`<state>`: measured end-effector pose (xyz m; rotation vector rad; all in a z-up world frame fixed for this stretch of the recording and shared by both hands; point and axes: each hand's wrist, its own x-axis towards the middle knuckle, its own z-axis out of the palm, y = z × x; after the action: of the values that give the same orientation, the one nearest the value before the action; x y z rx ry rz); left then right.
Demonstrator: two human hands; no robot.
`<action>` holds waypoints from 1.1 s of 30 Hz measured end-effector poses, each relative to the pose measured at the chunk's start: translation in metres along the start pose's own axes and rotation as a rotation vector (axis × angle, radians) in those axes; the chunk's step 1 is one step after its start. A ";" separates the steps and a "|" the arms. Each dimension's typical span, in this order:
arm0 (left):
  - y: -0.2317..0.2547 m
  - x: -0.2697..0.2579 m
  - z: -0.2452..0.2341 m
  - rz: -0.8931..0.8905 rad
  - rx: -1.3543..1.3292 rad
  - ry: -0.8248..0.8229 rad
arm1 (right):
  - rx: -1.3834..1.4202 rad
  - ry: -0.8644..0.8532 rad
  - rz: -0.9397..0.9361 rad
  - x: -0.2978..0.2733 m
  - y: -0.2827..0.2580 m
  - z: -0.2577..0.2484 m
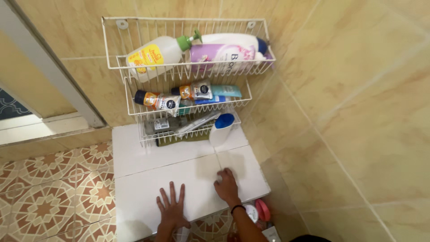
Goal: The person removes several bottles and tubes from a wall-mounted wire rack and places them on a tiled bench. They then place a small pouch on the bench and continue to remove items from the rack, arranging them on the bench surface.
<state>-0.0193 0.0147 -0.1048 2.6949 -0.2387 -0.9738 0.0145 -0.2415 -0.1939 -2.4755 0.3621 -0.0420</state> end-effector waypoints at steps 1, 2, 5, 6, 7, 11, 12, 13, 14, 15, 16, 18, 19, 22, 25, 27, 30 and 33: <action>0.001 0.001 0.002 0.006 -0.014 0.031 | 0.014 -0.101 0.059 0.012 0.005 -0.015; 0.000 -0.001 0.005 0.008 -0.024 0.059 | 0.034 -0.206 0.120 0.027 0.010 -0.032; 0.000 -0.005 0.011 -0.026 -0.051 0.081 | 0.134 -0.533 0.425 0.067 0.011 -0.105; 0.002 -0.005 0.012 -0.044 -0.061 0.077 | 0.006 -0.503 0.283 0.082 0.004 -0.131; 0.001 -0.006 0.014 -0.058 -0.078 0.098 | 0.062 -0.336 0.295 0.095 -0.005 -0.157; 0.002 -0.011 0.029 -0.078 -0.084 0.151 | 0.517 0.083 0.013 0.135 -0.057 -0.267; 0.001 -0.010 0.030 -0.076 -0.065 0.160 | 0.595 0.135 -0.038 0.143 -0.073 -0.291; 0.000 -0.008 0.030 -0.082 -0.044 0.140 | 0.607 0.166 -0.055 0.148 -0.087 -0.310; 0.000 -0.006 0.031 -0.089 -0.025 0.120 | 0.616 0.194 -0.073 0.154 -0.100 -0.327; 0.001 -0.004 0.031 -0.096 -0.007 0.099 | 0.602 0.204 -0.125 0.162 -0.113 -0.341; 0.003 -0.001 0.032 -0.134 0.041 0.087 | 0.591 0.214 -0.174 0.169 -0.123 -0.351; 0.009 0.008 0.037 -0.212 0.136 0.064 | 0.558 0.232 -0.205 0.184 -0.139 -0.359; 0.011 0.013 0.039 -0.218 0.188 0.044 | 0.536 0.240 -0.187 0.192 -0.145 -0.360; 0.007 0.028 0.056 -0.258 0.393 0.152 | 0.579 0.256 -0.115 0.214 -0.152 -0.353; -0.003 0.044 0.076 -0.268 0.583 0.662 | 0.681 0.316 -0.095 0.236 -0.153 -0.345; -0.013 0.054 0.087 -0.176 0.549 1.067 | 0.702 0.400 -0.132 0.249 -0.151 -0.339; -0.016 0.065 0.097 -0.175 0.543 1.102 | 0.668 0.552 -0.203 0.263 -0.144 -0.328; -0.015 0.068 0.103 -0.166 0.449 1.114 | 0.666 0.637 -0.203 0.274 -0.141 -0.322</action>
<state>-0.0328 -0.0072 -0.2265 3.2029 0.0120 0.7149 0.2753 -0.3958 0.1324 -1.7716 0.2896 -0.8976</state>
